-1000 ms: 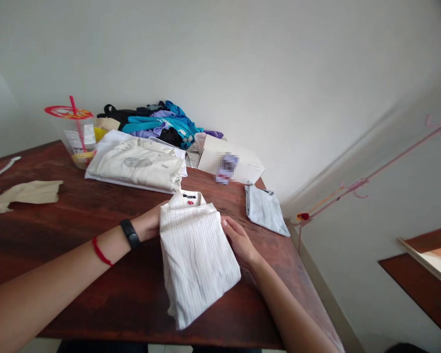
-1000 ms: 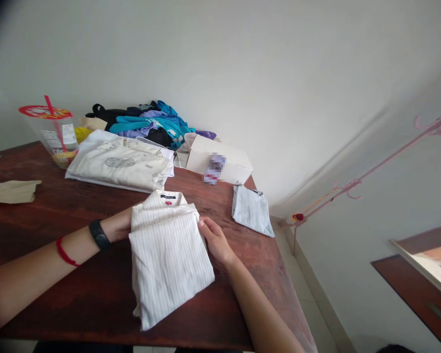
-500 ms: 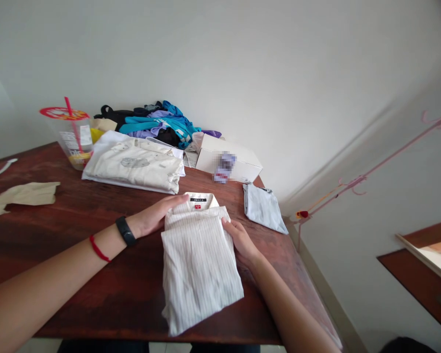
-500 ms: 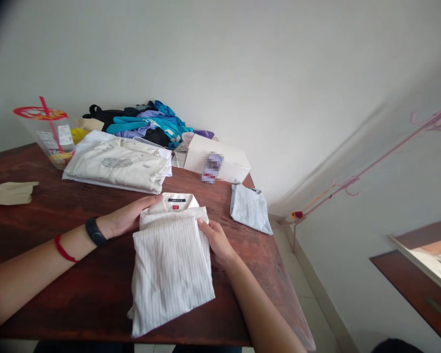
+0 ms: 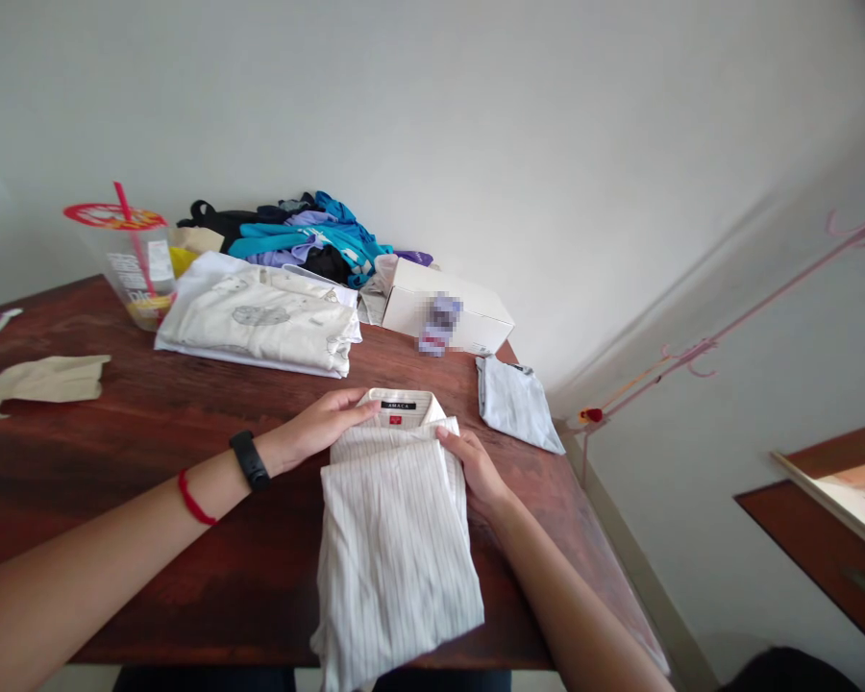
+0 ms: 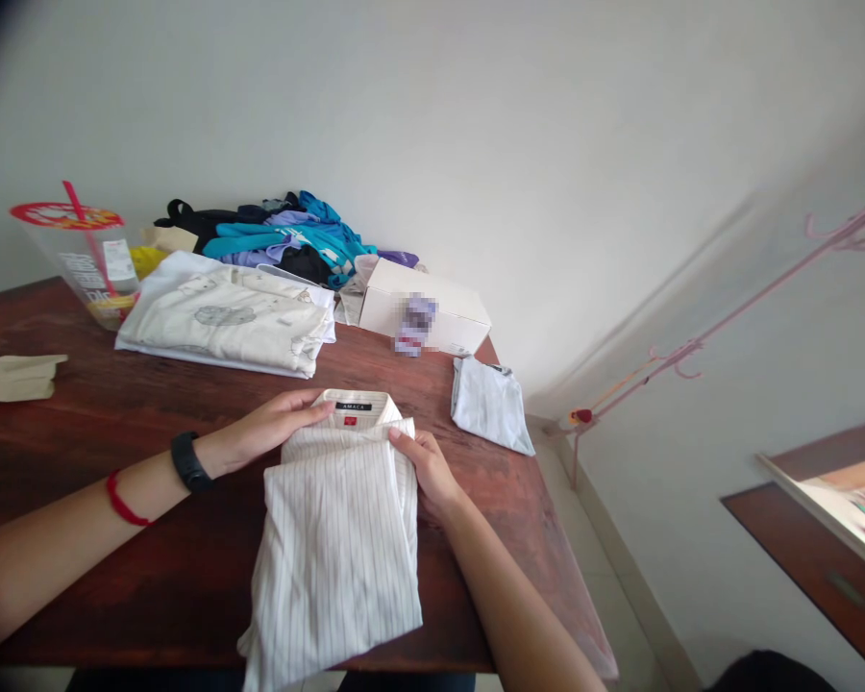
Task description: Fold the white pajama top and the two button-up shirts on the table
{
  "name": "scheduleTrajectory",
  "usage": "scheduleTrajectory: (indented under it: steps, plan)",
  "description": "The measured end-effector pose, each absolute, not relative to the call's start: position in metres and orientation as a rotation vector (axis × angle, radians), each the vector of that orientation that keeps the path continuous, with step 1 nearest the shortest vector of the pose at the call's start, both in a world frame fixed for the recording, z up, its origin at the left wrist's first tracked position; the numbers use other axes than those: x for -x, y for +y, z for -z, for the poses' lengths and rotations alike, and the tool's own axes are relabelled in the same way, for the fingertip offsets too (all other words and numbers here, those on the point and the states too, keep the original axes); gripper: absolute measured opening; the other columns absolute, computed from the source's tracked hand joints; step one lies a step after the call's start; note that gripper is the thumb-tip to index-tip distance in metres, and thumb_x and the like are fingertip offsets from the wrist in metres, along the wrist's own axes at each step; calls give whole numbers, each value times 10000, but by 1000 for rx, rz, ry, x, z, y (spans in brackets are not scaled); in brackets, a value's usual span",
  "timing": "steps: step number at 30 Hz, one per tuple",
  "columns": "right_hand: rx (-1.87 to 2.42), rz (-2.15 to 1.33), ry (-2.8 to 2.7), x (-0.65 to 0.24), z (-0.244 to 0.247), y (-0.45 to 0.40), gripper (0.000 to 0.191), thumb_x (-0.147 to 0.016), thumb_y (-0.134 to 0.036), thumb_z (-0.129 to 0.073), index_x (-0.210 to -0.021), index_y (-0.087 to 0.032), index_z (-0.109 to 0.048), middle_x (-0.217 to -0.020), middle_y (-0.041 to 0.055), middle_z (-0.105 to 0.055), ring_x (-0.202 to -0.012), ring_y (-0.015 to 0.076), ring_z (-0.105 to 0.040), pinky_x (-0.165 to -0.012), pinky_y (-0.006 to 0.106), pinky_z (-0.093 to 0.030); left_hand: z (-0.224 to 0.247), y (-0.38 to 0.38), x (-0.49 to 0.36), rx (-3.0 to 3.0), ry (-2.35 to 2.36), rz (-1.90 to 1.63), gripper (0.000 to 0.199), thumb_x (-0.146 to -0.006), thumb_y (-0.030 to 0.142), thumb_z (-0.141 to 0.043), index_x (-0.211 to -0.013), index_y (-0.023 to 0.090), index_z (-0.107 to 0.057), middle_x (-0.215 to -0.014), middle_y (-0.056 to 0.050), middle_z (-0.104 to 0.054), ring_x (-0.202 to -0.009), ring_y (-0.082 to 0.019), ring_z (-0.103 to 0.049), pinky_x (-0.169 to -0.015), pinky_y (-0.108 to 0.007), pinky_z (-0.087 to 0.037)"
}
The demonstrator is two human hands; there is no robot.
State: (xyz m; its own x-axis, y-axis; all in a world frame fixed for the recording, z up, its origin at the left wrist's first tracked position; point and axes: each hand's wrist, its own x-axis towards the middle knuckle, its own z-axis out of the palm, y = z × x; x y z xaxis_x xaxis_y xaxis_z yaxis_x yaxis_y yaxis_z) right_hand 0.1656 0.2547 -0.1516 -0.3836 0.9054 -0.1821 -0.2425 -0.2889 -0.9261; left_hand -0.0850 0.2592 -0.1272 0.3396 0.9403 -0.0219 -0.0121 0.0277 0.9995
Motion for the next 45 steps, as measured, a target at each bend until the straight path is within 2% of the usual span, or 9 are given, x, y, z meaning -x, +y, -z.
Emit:
scheduleTrajectory:
  steps: [8, 14, 17, 22, 27, 34, 45]
  plan:
    - [999, -1748, -1081, -167, 154, 256, 395, -766, -526, -807, -714, -138, -759, -694, 65, -731, -595, 176, -637, -612, 273, -496, 133, 262, 85, -1310, 939, -961, 498, -863, 602, -686, -1139, 192, -746, -1188, -63, -755, -1180, -296, -645, -1016, -361, -483]
    - [1045, -1698, -1123, -164, 151, 255, 399, -773, -554, -786, -727, -161, -736, -731, 62, -724, -630, 196, -637, -653, 308, -503, 132, 259, 84, -1246, 1029, -1020, 539, -816, 664, -695, -1047, 185, -779, -1160, -71, -765, -1139, -311, -657, -1011, -379, -497]
    - [1070, -1627, -1141, -163, 149, 256, 362, -759, -530, -801, -792, -182, -710, -761, 32, -715, -674, 190, -628, -666, 288, -490, 133, 258, 83, -1235, 1059, -1040, 561, -773, 701, -709, -997, 192, -785, -1124, -69, -775, -1133, -323, -655, -998, -381, -509]
    - [1050, -1533, -1271, -162, 149, 258, 351, -762, -514, -807, -905, -210, -705, -827, -2, -694, -735, 166, -598, -690, 256, -457, 137, 259, 82, -1251, 1080, -1007, 592, -797, 704, -682, -1056, 178, -769, -1175, -75, -757, -1162, -318, -639, -1018, -380, -485]
    - [1049, -1531, -1220, -163, 153, 260, 348, -765, -524, -802, -828, -193, -714, -750, -8, -666, -659, 139, -541, -631, 248, -402, 141, 262, 84, -1376, 1026, -986, 507, -838, 609, -693, -1122, 191, -743, -1204, -59, -744, -1174, -302, -633, -1030, -373, -462]
    - [1112, -1417, -1251, -165, 158, 262, 347, -752, -523, -798, -745, -188, -707, -690, -3, -654, -610, 144, -516, -598, 259, -375, 144, 260, 82, -1407, 980, -984, 448, -877, 574, -661, -1074, 179, -738, -1136, -69, -759, -1119, -309, -657, -962, -382, -492]
    - [1157, -1255, -1373, -168, 165, 268, 390, -796, -584, -742, -762, -196, -755, -757, 27, -686, -676, 171, -545, -633, 277, -396, 155, 263, 79, -1520, 1049, -1068, 453, -899, 564, -637, -1114, 177, -736, -1170, -84, -750, -1108, -299, -669, -983, -375, -495]
